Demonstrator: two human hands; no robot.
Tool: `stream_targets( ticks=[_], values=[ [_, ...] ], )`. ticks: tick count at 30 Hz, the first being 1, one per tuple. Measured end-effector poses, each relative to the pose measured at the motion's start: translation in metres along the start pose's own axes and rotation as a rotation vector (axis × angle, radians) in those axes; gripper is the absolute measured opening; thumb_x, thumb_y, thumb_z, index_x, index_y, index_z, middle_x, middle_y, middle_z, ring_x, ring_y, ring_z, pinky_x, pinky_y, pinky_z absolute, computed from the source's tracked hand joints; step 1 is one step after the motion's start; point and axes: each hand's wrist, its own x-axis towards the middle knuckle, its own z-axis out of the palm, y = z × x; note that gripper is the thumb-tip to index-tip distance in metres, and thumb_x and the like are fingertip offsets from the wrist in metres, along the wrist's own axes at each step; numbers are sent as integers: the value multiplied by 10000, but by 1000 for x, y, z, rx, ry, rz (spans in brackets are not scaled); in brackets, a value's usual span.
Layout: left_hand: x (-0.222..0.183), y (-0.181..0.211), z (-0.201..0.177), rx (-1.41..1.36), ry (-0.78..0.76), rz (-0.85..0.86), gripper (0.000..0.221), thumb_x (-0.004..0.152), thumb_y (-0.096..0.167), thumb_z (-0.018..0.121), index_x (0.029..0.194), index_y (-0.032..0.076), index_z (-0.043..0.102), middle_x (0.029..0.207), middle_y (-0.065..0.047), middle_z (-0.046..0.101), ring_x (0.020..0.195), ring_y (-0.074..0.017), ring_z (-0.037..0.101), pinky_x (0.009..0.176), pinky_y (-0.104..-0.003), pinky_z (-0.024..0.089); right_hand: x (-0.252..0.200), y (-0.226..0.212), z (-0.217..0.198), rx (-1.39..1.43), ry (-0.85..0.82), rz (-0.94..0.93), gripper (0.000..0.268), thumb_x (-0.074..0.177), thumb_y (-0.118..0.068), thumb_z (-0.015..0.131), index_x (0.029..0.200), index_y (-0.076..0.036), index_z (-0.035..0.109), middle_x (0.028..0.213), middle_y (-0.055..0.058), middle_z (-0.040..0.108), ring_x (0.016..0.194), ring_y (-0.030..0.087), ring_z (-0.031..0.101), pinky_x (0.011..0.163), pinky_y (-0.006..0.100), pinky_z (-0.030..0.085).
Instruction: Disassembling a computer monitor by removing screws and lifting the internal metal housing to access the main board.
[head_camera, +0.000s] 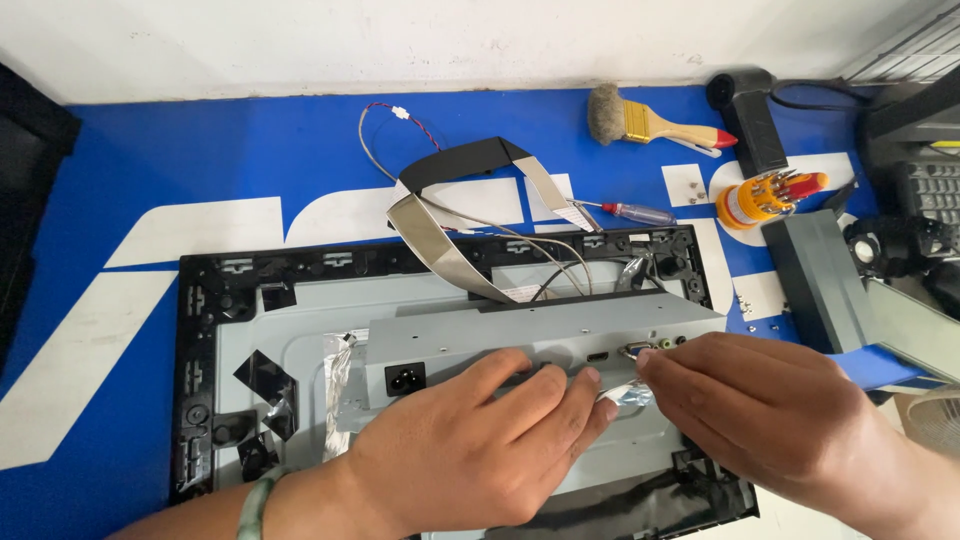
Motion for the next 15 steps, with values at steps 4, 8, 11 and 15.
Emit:
stream_targets(
  ticks=[4, 8, 11, 15],
  values=[
    [0, 1, 0, -16, 4, -8, 192, 1104, 198, 744, 1071, 13, 785, 997, -50, 750, 859, -140, 573, 769, -301, 514, -3, 2, -1, -1, -29, 17, 275, 870, -62, 732, 1126, 28, 682, 953, 128, 696, 770, 236, 704, 671, 334, 617],
    [1, 3, -3, -11, -11, -24, 183, 1110, 198, 727, 1042, 34, 770, 1024, -46, 748, 833, -136, 546, 784, -293, 499, -4, 2, -2, -13, -80, 39, 300, 869, -94, 732, 1146, 10, 683, 1001, 126, 709, 817, 249, 730, 692, 349, 626],
    [1, 3, -4, -38, -27, -29, 174, 1110, 177, 724, 1043, 21, 762, 1031, -65, 744, 836, -149, 545, 781, -300, 489, -2, 3, -2, 25, -91, 15, 306, 865, -79, 746, 1137, 28, 656, 965, 149, 699, 779, 269, 719, 626, 363, 600],
    [-1, 6, -7, -96, -75, -35, 170, 1090, 149, 741, 1077, -19, 761, 1015, -90, 726, 901, -168, 593, 798, -311, 501, 10, -7, 4, 28, -77, -34, 300, 887, 1, 724, 1148, 98, 613, 955, 193, 664, 730, 300, 661, 601, 403, 572]
  ],
)
